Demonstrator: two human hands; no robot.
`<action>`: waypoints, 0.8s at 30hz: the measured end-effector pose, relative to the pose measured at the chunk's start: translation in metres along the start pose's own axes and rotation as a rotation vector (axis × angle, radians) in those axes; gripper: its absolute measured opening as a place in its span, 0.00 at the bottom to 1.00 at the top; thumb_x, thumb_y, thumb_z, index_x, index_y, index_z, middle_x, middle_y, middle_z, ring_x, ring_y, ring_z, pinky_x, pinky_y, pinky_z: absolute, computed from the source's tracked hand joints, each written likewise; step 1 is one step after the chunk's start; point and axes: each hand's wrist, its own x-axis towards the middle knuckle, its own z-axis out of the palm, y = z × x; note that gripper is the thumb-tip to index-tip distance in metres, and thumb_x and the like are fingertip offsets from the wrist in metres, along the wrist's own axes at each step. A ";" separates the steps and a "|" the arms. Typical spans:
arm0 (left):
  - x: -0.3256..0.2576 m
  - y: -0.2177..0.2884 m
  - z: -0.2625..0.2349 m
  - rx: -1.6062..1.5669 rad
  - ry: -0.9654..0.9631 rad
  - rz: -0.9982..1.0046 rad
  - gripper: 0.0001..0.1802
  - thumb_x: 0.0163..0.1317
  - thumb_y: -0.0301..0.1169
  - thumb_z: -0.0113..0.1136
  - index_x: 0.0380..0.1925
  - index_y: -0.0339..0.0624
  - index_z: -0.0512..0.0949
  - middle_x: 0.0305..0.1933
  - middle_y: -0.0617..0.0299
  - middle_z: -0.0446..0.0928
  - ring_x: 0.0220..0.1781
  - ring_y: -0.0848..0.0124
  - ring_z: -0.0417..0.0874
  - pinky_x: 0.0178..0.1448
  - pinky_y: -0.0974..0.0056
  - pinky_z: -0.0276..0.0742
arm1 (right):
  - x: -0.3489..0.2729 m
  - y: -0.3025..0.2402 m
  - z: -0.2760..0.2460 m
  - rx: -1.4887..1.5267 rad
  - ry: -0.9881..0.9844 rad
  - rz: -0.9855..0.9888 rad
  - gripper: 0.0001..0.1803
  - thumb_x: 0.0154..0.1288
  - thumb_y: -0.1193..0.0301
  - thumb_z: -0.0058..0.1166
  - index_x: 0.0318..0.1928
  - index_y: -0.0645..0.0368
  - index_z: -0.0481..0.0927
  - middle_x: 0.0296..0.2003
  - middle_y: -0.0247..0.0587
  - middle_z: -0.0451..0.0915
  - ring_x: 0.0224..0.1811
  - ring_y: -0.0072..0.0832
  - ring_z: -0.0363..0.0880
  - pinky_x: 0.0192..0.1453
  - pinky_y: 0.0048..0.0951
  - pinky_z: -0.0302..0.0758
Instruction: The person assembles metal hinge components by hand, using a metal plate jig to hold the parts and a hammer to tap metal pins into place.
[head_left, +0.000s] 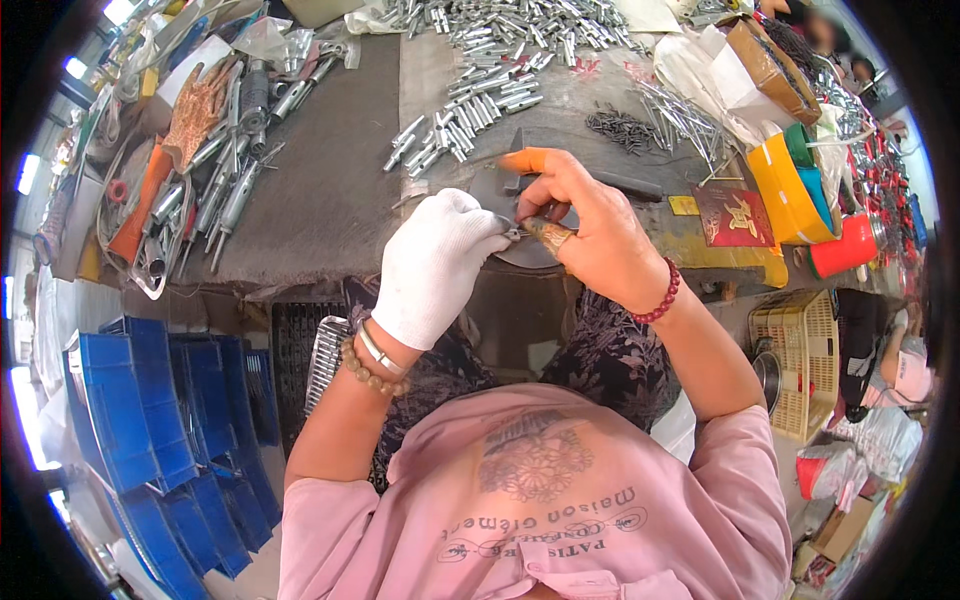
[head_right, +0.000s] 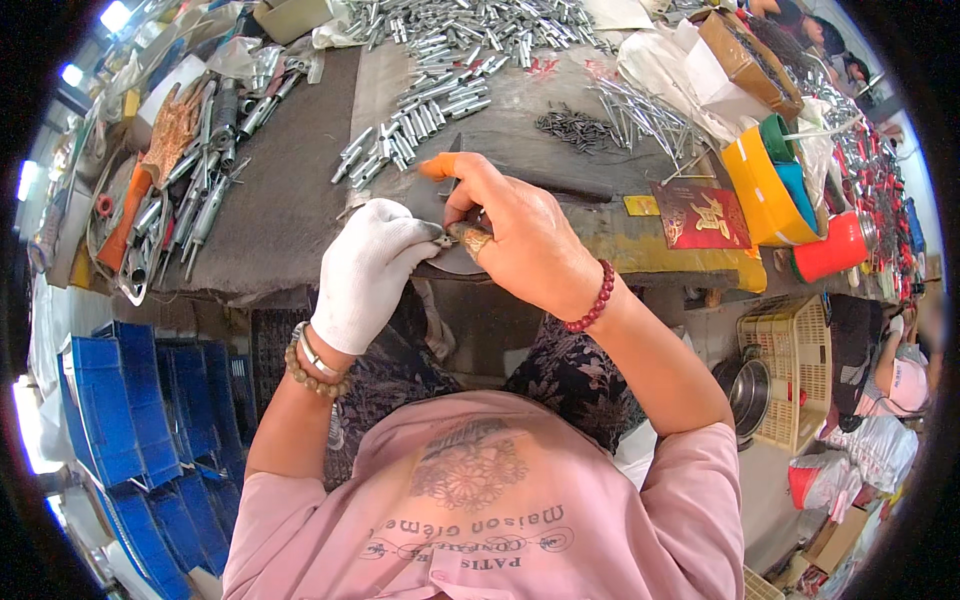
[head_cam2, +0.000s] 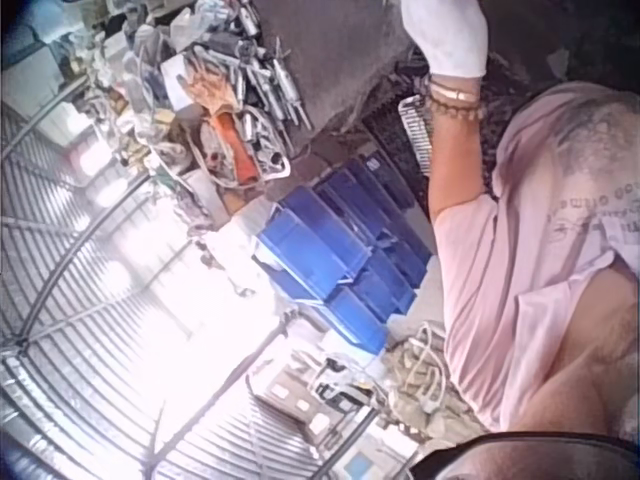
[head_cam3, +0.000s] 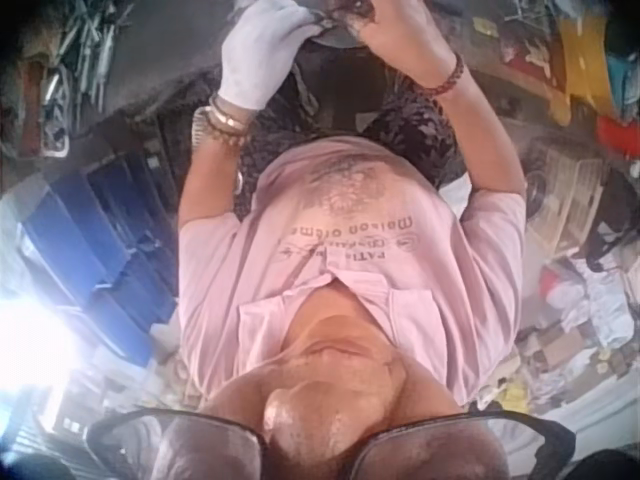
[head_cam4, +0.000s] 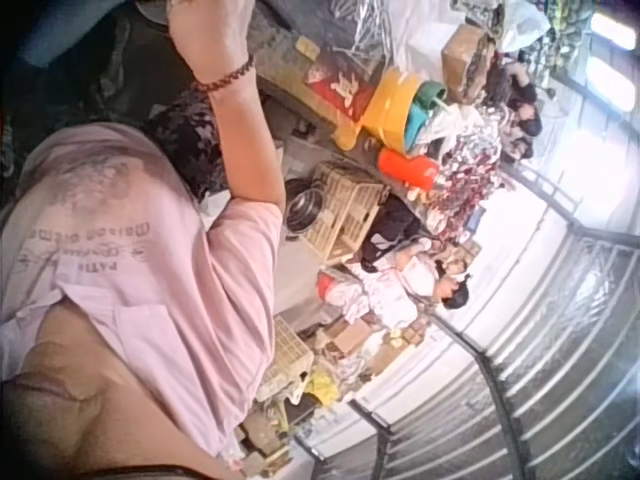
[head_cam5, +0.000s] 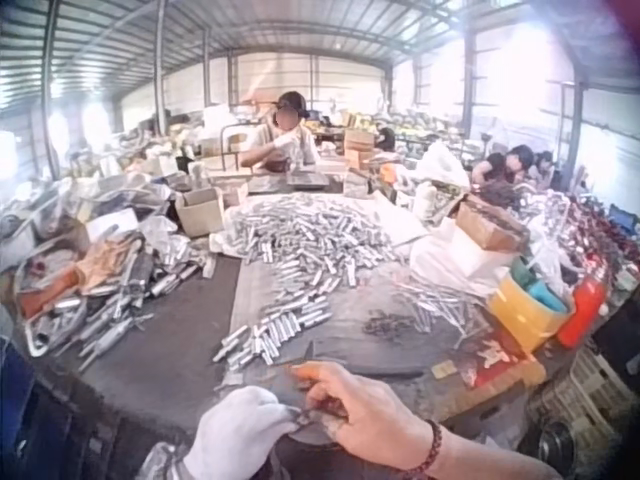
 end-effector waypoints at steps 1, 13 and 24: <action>0.000 -0.002 0.001 0.000 0.002 -0.002 0.09 0.58 0.26 0.76 0.40 0.44 0.89 0.40 0.58 0.82 0.46 0.56 0.86 0.51 0.56 0.82 | 0.000 0.000 0.001 0.003 0.019 0.001 0.34 0.64 0.87 0.62 0.70 0.54 0.76 0.39 0.41 0.87 0.41 0.43 0.88 0.47 0.38 0.82; -0.003 -0.004 0.004 -0.012 0.001 0.003 0.11 0.59 0.26 0.76 0.42 0.44 0.89 0.40 0.57 0.82 0.46 0.55 0.86 0.52 0.56 0.83 | 0.005 -0.003 0.003 -0.231 -0.015 -0.176 0.26 0.63 0.84 0.60 0.62 0.56 0.76 0.36 0.45 0.87 0.44 0.50 0.88 0.49 0.47 0.83; -0.002 -0.010 0.013 0.016 0.074 0.036 0.09 0.57 0.29 0.78 0.38 0.47 0.89 0.39 0.60 0.82 0.44 0.57 0.85 0.49 0.56 0.82 | -0.003 -0.009 0.009 -0.501 0.055 -0.358 0.26 0.66 0.78 0.60 0.66 0.57 0.78 0.35 0.42 0.84 0.39 0.43 0.85 0.48 0.43 0.83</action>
